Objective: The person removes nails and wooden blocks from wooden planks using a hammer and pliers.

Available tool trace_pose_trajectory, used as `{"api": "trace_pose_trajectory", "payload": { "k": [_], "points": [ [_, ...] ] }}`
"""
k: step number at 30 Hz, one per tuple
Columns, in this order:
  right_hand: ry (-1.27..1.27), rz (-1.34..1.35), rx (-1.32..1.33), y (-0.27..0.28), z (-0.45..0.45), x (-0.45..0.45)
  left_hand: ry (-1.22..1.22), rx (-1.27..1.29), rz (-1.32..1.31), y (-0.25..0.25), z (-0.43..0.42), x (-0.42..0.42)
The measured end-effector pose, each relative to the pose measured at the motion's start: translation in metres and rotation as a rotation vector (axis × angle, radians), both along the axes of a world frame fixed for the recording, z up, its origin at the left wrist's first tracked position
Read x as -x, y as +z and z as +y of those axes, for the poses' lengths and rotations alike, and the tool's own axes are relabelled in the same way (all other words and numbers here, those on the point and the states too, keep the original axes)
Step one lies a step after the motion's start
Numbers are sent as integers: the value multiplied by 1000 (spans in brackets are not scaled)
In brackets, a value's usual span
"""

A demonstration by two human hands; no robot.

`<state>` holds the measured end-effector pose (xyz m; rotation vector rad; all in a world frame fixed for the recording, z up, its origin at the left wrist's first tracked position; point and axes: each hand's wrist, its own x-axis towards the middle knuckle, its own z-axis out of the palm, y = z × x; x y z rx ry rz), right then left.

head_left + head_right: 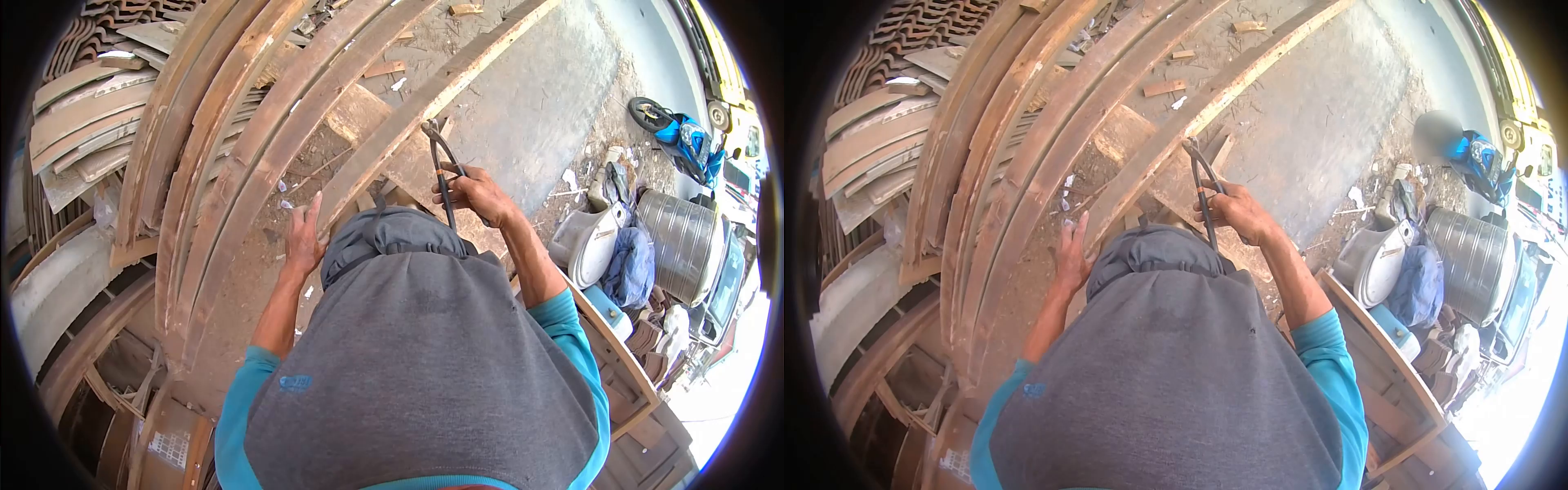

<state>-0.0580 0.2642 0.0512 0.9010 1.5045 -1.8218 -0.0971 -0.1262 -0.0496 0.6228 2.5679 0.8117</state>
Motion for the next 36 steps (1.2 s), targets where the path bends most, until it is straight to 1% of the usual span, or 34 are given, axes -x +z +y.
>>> {"api": "trace_pose_trajectory", "payload": {
  "k": [3, 5, 10, 13, 16, 19, 20, 21, 26, 30, 31, 33, 34, 35, 36],
  "points": [
    [15, -13, -27, 2, 5, 5, 5, -3, 20, -1, 2, -2],
    [105, -57, -34, 6, 13, 10, 14, 8, 31, -1, 3, -4],
    [180, -68, -29, 9, 17, 21, 29, 35, 66, -2, 4, -8],
    [172, -67, 35, 9, 29, 28, 30, 41, 66, 1, 5, -8],
    [8, -143, 221, 0, 42, 29, 29, 42, 84, 0, 5, -8],
    [-3, -138, 229, -5, 24, 23, 15, 26, 118, -4, 2, -8],
    [-38, -116, 120, -2, 6, 20, 6, 35, 93, -4, 2, -7],
    [-57, -103, 75, 0, -4, 17, -4, 45, 69, -4, 2, -5],
    [-44, -58, -76, -3, -23, 10, -25, 55, 28, -5, -1, -3],
    [-77, -8, -91, -19, -33, 2, -16, 59, -4, -1, 1, -2],
    [-154, -17, -86, -18, -48, 3, -12, 60, -10, 0, 1, 1],
    [-239, 88, -186, -51, -83, -5, 37, 1, -190, 3, -2, 7],
    [-267, 145, -241, -59, -102, -1, 49, 9, -193, 6, -1, 14],
    [-295, 204, -292, -67, -115, 1, 35, -9, -254, 10, -1, 23],
    [-262, 259, -359, -95, -115, -5, 16, -22, -314, 13, -6, 28]
  ]
}}
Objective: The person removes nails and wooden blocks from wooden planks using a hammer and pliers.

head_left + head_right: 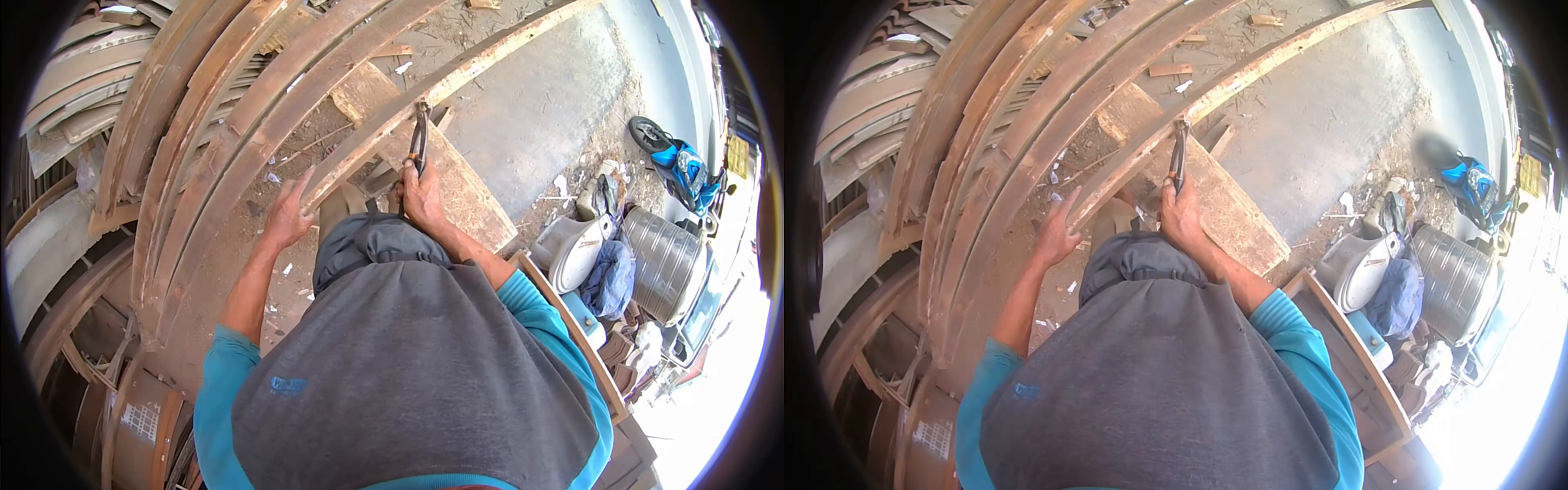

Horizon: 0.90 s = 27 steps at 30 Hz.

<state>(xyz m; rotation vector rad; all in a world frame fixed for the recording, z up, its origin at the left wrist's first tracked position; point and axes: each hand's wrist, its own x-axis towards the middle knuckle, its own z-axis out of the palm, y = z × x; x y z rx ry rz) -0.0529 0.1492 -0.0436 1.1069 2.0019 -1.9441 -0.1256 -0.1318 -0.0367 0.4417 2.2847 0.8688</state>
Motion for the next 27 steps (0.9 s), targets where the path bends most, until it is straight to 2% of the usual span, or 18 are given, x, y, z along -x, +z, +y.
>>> {"api": "trace_pose_trajectory", "payload": {
  "k": [3, 5, 7, 12, 16, 19, 22, 27],
  "points": [
    [6, 26, 84, 17, 18, -4, -43, -57, -28, -8, -8, 10],
    [130, -15, -11, 39, 48, -4, -34, -53, -18, -8, -7, 6],
    [132, -105, 25, 58, 82, -1, -30, -48, -8, -5, -11, -5],
    [319, -277, 140, 87, 149, 1, 7, 32, 21, 3, -40, -32],
    [432, -371, 205, 95, 151, 9, 33, 37, 61, 2, -38, -39],
    [415, -366, 283, 98, 142, 17, 31, 40, 109, 1, -35, -41],
    [449, -391, 311, 97, 142, 27, 52, 91, 76, -1, -35, -47],
    [526, -460, 294, 108, 151, 39, 39, 101, 173, -7, -37, -53]
  ]
}}
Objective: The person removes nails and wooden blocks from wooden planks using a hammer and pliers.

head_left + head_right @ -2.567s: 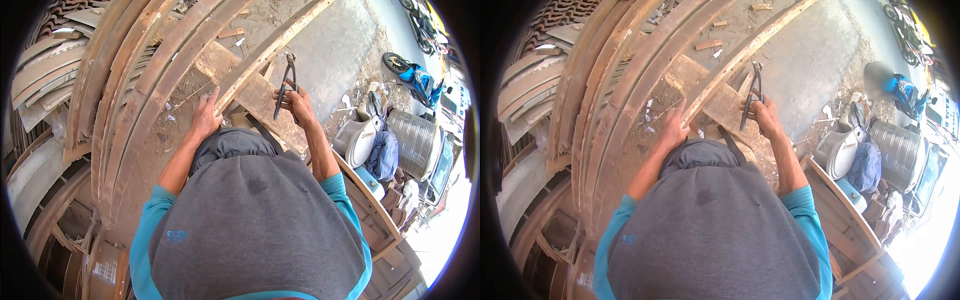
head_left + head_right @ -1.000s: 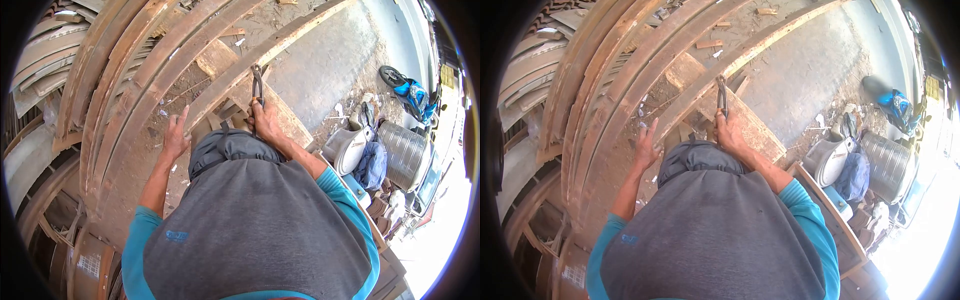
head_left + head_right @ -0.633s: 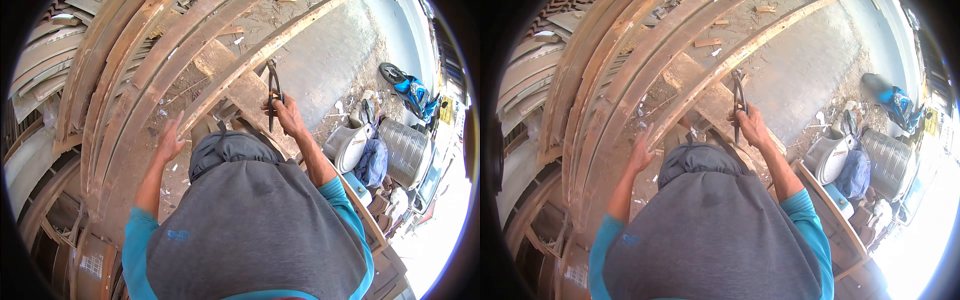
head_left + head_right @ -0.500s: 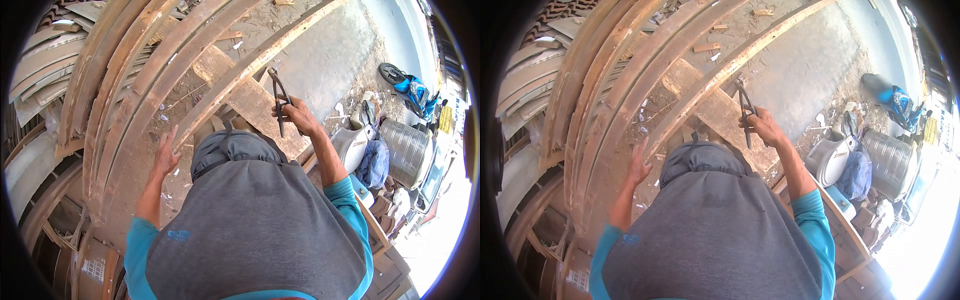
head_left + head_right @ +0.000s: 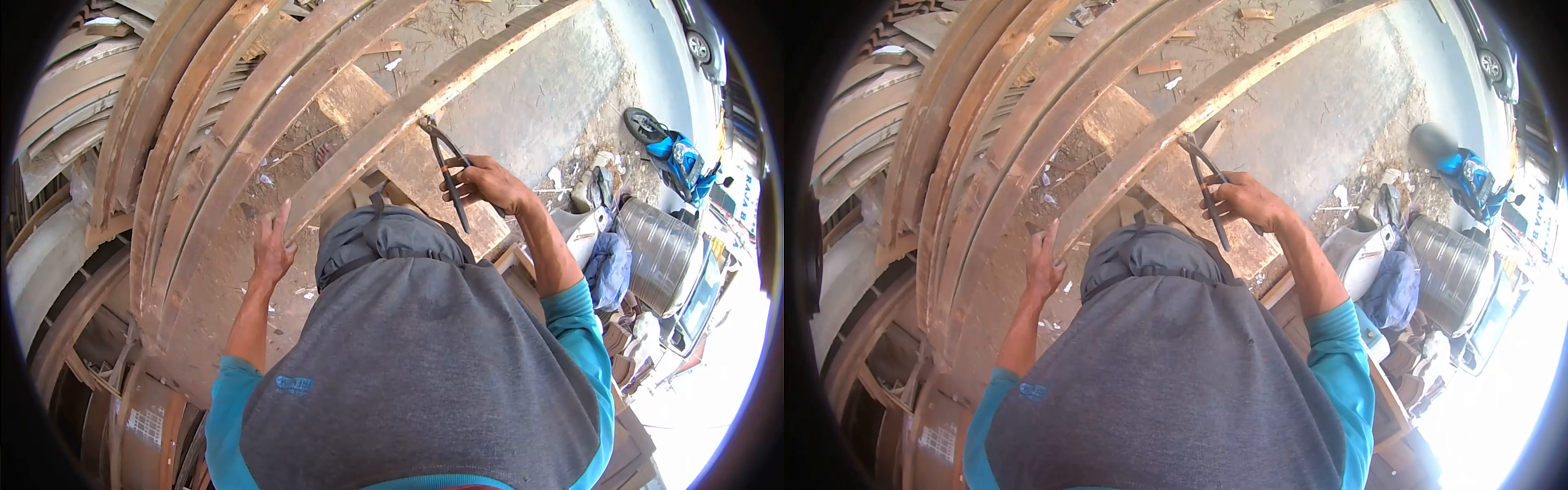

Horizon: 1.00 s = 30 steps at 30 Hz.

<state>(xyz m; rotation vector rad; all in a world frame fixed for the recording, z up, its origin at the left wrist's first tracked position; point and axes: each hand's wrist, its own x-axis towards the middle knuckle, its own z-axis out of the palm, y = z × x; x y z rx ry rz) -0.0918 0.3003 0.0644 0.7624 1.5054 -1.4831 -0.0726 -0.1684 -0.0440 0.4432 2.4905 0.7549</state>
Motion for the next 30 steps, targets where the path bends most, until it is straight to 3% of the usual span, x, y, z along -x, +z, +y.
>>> {"api": "trace_pose_trajectory", "payload": {
  "k": [16, 18, 20, 22, 28, 30],
  "points": [
    [68, -86, 84, 8, 20, 26, -19, 38, 76, 2, 2, -4],
    [12, -86, 62, 4, 16, 20, -24, 50, 104, 2, 2, -4],
    [-239, -156, 315, -10, 18, 9, -29, 51, 114, -1, 2, -5],
    [-335, -189, 350, -16, 0, -4, -32, 50, 126, -1, 3, -5],
    [-538, 96, -31, -47, -100, -37, -36, -2, 42, 4, 0, 13],
    [-478, 233, -147, -58, -120, -38, -31, -41, -194, 10, -6, 27]
  ]
}}
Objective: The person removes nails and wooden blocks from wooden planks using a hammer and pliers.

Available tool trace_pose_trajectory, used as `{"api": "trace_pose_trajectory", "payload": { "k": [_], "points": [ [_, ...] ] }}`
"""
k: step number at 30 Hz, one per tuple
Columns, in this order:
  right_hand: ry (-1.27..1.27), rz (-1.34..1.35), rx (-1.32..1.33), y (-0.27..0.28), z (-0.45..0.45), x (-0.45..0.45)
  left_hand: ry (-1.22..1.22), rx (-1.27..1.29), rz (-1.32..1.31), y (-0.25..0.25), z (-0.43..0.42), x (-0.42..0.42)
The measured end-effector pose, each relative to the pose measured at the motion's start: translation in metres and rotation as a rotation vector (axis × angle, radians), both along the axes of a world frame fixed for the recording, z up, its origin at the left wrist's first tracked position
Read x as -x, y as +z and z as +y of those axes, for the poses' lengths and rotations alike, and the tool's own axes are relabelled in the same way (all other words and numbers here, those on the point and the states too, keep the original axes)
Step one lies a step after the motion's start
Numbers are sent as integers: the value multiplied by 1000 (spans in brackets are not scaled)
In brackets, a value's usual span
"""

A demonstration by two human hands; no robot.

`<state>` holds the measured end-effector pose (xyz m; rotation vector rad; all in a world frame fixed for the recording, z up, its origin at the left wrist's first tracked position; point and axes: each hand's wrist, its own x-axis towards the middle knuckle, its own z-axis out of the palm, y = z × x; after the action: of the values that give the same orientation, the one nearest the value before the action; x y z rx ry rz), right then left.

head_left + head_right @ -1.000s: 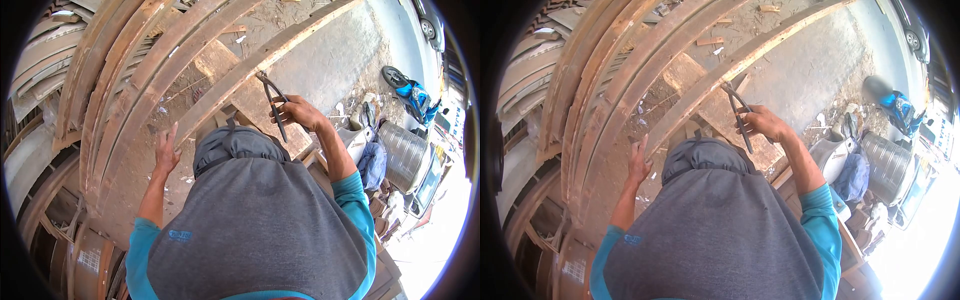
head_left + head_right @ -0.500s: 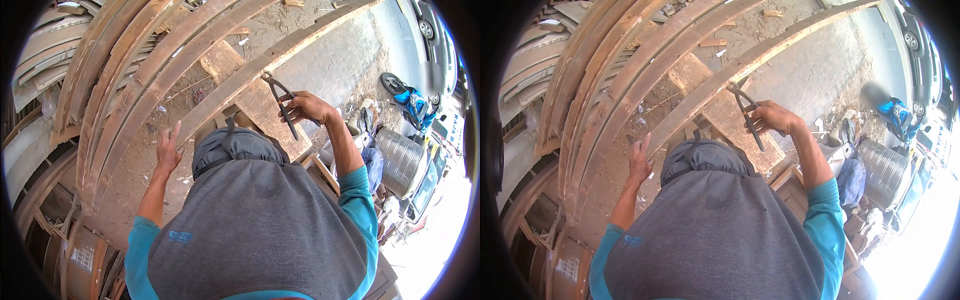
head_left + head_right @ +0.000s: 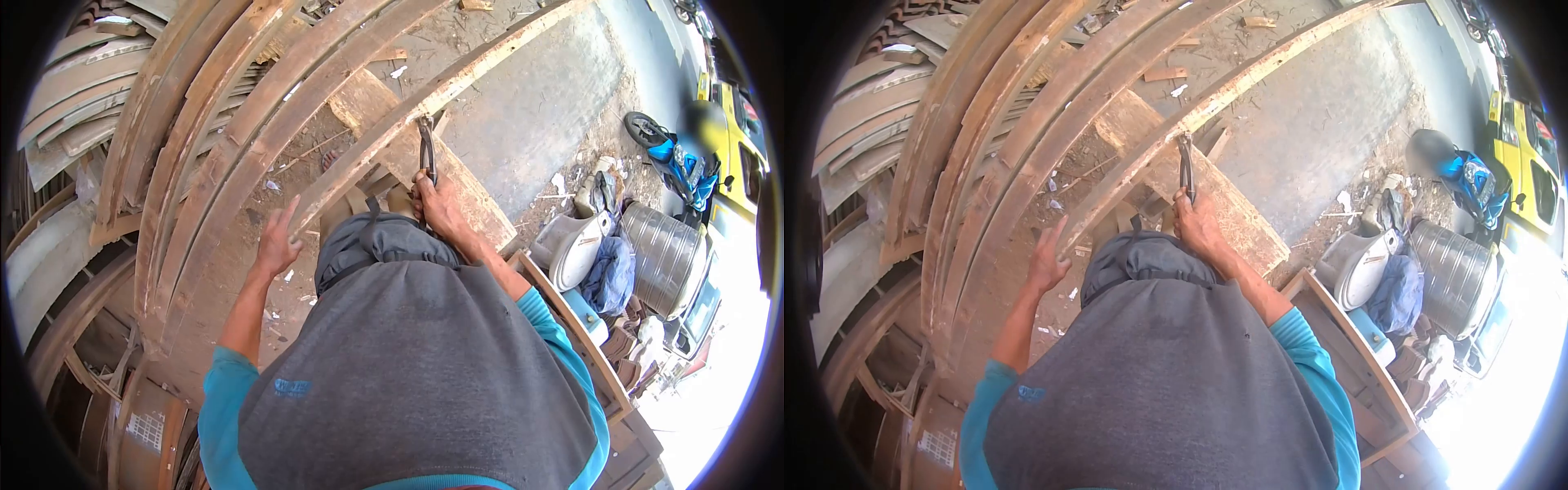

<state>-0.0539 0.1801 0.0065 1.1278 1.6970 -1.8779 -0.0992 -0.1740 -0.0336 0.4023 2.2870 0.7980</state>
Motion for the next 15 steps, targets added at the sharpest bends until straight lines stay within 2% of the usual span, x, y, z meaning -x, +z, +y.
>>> {"api": "trace_pose_trajectory", "payload": {
  "k": [4, 6, 8, 10, 15],
  "points": [
    [-12, 41, -62, 15, 4, -1, -64, -87, -46, -16, -16, 22],
    [-34, 57, -98, 22, 26, -4, -186, -7, -168, -11, -17, 37],
    [-219, 81, 84, 17, 50, -7, -129, 7, -108, 5, 6, 56],
    [-245, 42, 112, 29, 65, -2, -66, 24, -49, 16, 39, 72],
    [-182, 57, 162, 27, 69, -5, -157, 63, -144, 16, 118, 95]
  ]
}}
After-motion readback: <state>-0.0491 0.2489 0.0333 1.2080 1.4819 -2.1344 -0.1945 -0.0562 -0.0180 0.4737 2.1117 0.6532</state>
